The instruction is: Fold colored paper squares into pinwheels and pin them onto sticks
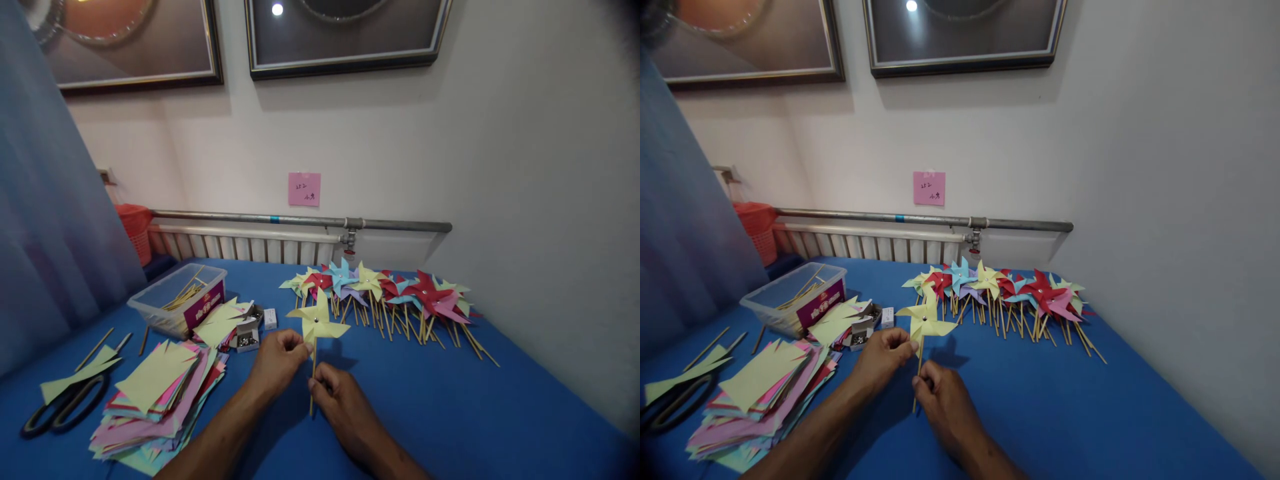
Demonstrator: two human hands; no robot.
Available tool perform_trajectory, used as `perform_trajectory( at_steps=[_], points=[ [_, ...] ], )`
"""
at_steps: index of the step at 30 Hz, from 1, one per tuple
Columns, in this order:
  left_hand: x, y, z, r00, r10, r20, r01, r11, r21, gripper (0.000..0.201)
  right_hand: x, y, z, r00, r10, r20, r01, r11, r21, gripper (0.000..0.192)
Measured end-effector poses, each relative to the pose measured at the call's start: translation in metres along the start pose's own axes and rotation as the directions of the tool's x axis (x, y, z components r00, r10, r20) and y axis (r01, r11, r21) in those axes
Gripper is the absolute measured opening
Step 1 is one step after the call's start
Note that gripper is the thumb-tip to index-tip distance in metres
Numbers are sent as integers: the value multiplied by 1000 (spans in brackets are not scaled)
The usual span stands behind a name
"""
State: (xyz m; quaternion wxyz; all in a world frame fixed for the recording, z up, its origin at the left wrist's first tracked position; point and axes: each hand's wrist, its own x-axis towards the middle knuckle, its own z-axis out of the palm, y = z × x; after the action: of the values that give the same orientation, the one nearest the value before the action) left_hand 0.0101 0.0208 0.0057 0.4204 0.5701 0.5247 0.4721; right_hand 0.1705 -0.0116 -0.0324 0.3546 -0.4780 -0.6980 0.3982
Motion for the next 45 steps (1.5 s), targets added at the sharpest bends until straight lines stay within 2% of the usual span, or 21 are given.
perform_trajectory(
  at_steps=[4,10,15,20,25,27,32,38,41,45],
  points=[
    [-1,2,3,999,-39,-3,39,998,-53,26,0,1,-1,1000,3,-3,-3,1000,-13,25],
    [-4,12,5,982,-161,100,176,969,-174,29,1,2,0,1000,0,6,1,1000,-21,24],
    [-6,11,10,982,-153,113,171,969,-177,31,1,2,1,1000,-2,-4,2,1000,-3,20],
    [-6,13,4,984,-157,88,173,961,-215,31,1,4,1,1000,-16,1,16,1000,-25,25],
    [-8,14,3,970,-178,167,224,923,-314,32,0,2,0,1000,-27,2,27,1000,0,23],
    [-7,12,5,966,-183,184,232,928,-293,33,0,1,0,999,-33,6,33,999,12,20],
    [-6,11,5,973,-188,134,212,956,-202,32,0,0,0,1000,3,-2,-3,1000,-15,23],
    [-7,11,6,963,-157,220,199,963,-183,30,0,3,0,999,-34,27,33,999,28,18],
    [-5,7,8,971,-149,187,182,969,-169,29,0,4,0,1000,-19,10,19,1000,-1,17],
    [-1,1,6,992,-109,57,115,987,-113,25,0,2,0,1000,-18,6,18,1000,-16,24]
  ],
)
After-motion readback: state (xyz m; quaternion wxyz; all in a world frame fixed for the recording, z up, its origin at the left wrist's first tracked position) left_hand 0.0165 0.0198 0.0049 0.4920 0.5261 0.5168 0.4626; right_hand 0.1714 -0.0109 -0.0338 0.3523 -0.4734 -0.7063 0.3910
